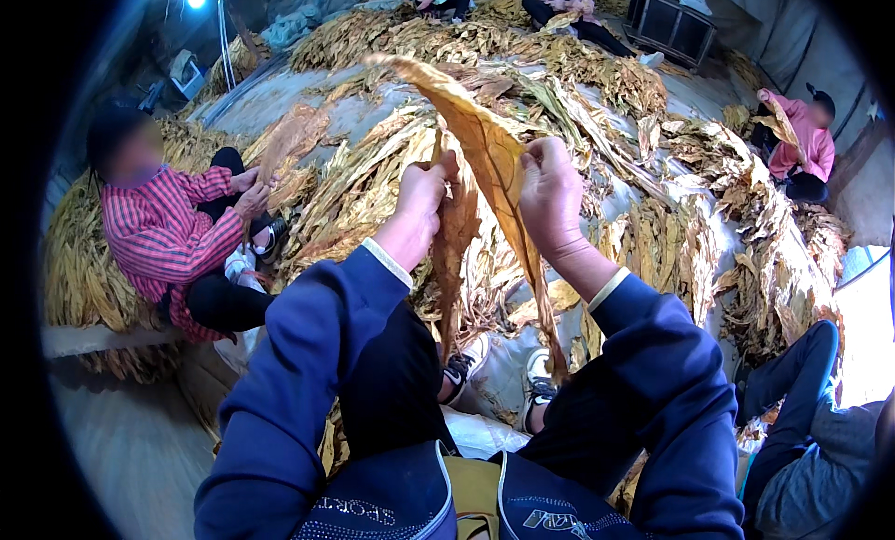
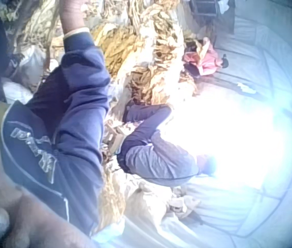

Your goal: The person sits on the floor and processes dried tobacco leaves by hand. They pick up leaves, strip off the midribs, and place the processed leaf material into a pile.

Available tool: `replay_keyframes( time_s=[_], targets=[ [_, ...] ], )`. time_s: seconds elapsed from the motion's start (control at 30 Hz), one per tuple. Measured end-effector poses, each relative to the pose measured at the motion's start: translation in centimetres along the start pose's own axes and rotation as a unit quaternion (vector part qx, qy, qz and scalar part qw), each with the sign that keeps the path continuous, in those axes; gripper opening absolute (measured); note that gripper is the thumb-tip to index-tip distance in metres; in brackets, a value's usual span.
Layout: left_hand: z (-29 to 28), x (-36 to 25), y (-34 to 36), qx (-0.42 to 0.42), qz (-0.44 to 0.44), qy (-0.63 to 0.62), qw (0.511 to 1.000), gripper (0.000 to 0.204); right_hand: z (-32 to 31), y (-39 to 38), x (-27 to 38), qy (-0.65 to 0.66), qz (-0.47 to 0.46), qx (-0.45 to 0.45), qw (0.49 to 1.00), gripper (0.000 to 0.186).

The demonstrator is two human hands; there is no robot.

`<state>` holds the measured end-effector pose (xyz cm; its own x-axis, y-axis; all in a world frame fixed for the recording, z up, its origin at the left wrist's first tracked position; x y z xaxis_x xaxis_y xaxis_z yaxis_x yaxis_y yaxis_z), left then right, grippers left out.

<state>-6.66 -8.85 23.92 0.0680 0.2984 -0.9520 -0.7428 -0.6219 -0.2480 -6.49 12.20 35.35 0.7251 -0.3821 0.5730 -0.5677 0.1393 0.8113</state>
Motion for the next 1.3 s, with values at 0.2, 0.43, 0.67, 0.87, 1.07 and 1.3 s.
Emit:
replay_keyframes(
  time_s=[0.2, 0.43, 0.67, 0.87, 1.07, 1.3],
  targets=[
    [4.2, -2.0, -4.2, 0.225, 0.013, -0.135, 0.965, 0.079, 3.1, -3.7, 5.3, -0.025, -0.181, 0.129, 0.975, 0.018],
    [3.0, -1.6, -2.6, 0.192, -0.02, -0.151, 0.969, 0.025, 2.6, -3.6, 5.4, 0.028, -0.168, 0.121, 0.978, 0.014],
    [3.8, -1.2, -3.1, 0.183, -0.035, -0.14, 0.972, 0.029, 4.2, -2.4, -7.3, 0.08, 0.204, 0.154, 0.963, 0.03],
    [3.6, -0.5, -2.8, 0.186, -0.044, -0.123, 0.974, 0.03, 5.2, -6.0, -10.9, 0.237, 0.491, 0.185, 0.818, 0.009],
    [3.1, -0.4, -2.1, 0.141, -0.03, -0.131, 0.981, 0.041, 5.6, -5.9, -11.3, 0.291, 0.48, 0.147, 0.815, 0.007],
    [3.8, -1.6, -3.3, 0.147, -0.008, -0.172, 0.974, 0.045, 3.9, -2.4, -10.3, 0.363, 0.47, 0.002, 0.805, 0.01]
  ],
)
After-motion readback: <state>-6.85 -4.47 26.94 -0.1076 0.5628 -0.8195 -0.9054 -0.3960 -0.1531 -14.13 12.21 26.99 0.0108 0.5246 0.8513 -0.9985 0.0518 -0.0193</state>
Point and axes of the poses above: each hand's wrist, its own y-axis towards the middle knuckle, its own z-axis out of the palm, x = y × z, the point moved 10 cm from there along y, towards the middle knuckle, and after that the axes turned 15 degrees about -x, right-handed, at the moved point
